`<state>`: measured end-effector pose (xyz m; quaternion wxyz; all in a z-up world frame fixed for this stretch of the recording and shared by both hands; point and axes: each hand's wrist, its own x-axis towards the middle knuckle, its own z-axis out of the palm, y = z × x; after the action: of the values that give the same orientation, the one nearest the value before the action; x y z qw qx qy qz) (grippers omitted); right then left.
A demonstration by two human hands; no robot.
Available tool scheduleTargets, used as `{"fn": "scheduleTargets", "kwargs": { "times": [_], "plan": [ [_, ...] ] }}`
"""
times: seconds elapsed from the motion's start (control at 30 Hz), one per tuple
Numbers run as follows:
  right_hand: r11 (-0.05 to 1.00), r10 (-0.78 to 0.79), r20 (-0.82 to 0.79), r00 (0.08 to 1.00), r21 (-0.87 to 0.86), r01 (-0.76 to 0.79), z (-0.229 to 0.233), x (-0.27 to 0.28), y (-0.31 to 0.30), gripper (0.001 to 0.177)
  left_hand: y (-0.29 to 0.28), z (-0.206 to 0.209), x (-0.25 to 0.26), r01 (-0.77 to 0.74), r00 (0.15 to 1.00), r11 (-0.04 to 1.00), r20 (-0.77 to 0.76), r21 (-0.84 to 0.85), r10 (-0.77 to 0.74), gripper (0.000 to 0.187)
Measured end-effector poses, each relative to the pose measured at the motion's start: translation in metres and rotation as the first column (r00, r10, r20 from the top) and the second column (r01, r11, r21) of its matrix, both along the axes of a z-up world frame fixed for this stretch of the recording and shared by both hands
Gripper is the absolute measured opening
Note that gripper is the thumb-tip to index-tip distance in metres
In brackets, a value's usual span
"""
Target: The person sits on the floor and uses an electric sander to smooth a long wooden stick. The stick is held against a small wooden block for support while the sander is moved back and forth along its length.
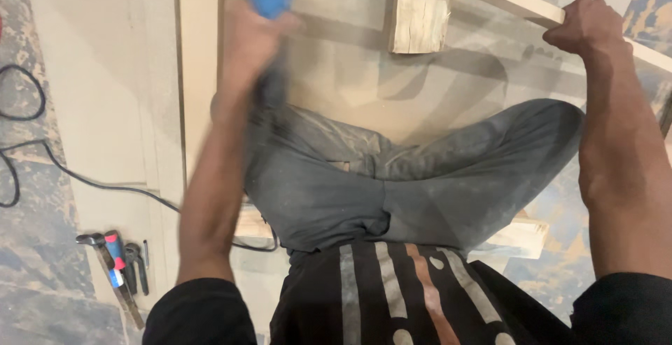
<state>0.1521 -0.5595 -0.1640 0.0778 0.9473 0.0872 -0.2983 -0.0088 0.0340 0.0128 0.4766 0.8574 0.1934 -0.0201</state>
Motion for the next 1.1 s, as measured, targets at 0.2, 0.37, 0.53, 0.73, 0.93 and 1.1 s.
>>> {"fn": "scheduleTargets", "kwargs": {
  "times": [0.2, 0.37, 0.53, 0.73, 0.93, 1.1],
  "plan": [
    [0.999, 0.029, 0.041, 0.999, 0.026, -0.030, 0.002, 0.007, -0.001, 0.039, -0.154, -0.037, 0.001, 0.354, 0.919, 0.935, -0.199, 0.031, -0.341, 0.069],
    [0.998, -0.068, -0.042, 0.997, -0.021, 0.067, 0.006, 0.009, 0.007, 0.043, -0.110, -0.048, 0.009, 0.267, 0.958, 0.964, -0.104, -0.005, -0.266, 0.067],
    [0.998, -0.060, -0.060, 0.996, 0.013, 0.061, 0.016, 0.011, 0.009, 0.043, 0.046, -0.036, 0.024, -0.165, 0.984, 0.986, -0.064, 0.015, 0.166, 0.035],
    [0.998, 0.000, -0.002, 1.000, 0.067, 0.000, 0.012, 0.012, 0.000, 0.045, 0.102, -0.014, 0.025, -0.262, 0.952, 0.952, 0.119, -0.159, 0.282, 0.026],
    [0.996, -0.025, -0.023, 0.999, 0.086, 0.027, -0.008, 0.019, -0.008, 0.043, -0.046, -0.018, 0.006, 0.050, 0.997, 0.996, 0.052, 0.073, -0.054, 0.069],
    [0.998, 0.006, -0.028, 1.000, 0.070, -0.003, -0.003, 0.011, -0.011, 0.045, -0.155, -0.049, -0.003, 0.373, 0.922, 0.927, -0.134, 0.044, -0.365, 0.074]
  ]
}}
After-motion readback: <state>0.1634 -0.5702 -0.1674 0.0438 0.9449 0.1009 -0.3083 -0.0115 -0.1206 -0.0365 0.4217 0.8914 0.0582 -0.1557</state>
